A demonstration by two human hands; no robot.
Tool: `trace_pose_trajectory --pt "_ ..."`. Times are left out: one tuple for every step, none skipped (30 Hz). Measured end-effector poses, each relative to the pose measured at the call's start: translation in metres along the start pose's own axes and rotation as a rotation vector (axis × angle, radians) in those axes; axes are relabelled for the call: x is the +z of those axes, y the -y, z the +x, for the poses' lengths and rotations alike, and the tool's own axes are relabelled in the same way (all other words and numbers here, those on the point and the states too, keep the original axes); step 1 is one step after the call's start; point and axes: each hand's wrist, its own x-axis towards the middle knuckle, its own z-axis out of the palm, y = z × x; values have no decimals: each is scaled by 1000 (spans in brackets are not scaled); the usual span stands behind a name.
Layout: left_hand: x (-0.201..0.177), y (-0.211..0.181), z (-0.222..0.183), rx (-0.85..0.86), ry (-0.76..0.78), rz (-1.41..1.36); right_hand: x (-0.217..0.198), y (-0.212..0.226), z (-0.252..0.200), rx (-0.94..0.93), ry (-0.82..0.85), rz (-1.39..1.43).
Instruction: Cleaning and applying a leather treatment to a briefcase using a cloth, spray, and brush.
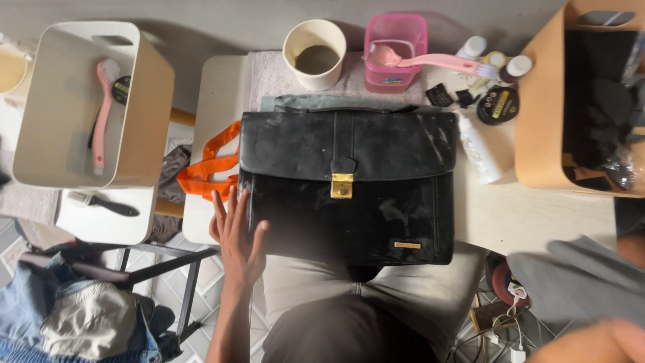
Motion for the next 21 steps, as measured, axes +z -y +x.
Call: trace_pose_trajectory --pt "1 -8 3 76 42 26 12 -7 -6 -67 2 -76" --pt "2 -20 6 86 49 21 33 7 5 -131 4 -152" --pt "4 -31 9 142 90 63 46 22 19 -194 8 -229" --pt "5 -43 12 198 127 106 53 39 34 -260 12 -305" --pt "10 -47 16 208 130 101 78 68 82 -261 6 -316" --pt "14 -51 19 262 139 93 99 108 123 -77 320 -500" --pt "18 -56 22 315 149 85 113 157 156 119 631 -676" --pt "21 -60 26 326 153 82 119 164 159 126 623 -684" --pt "24 -65 30 349 164 52 126 171 161 253 746 -658" --pt "27 -70 34 372 170 22 133 176 166 377 864 -627" --pt "28 -79 40 382 171 18 134 172 162 380 854 -633" --pt "28 -88 44 383 221 -7 135 169 159 357 814 -622" --pt "28 -97 49 384 271 -32 137 166 156 334 773 -611" --pt "33 -100 48 392 272 -35 137 163 156 336 766 -617" --pt "38 -103 48 284 366 -84 137 160 156 274 717 -574" --pt "42 -106 48 174 456 -130 138 156 158 208 667 -529" --pt "45 -111 48 179 453 -131 136 153 161 206 662 -531" --pt "48 -115 49 156 505 -145 135 151 163 168 575 -510" --pt "51 -119 50 134 556 -159 134 148 166 130 489 -488" --pt "48 -121 54 132 552 -160 134 148 168 125 490 -487" --pt "46 -123 58 167 564 -187 134 148 171 80 407 -495"
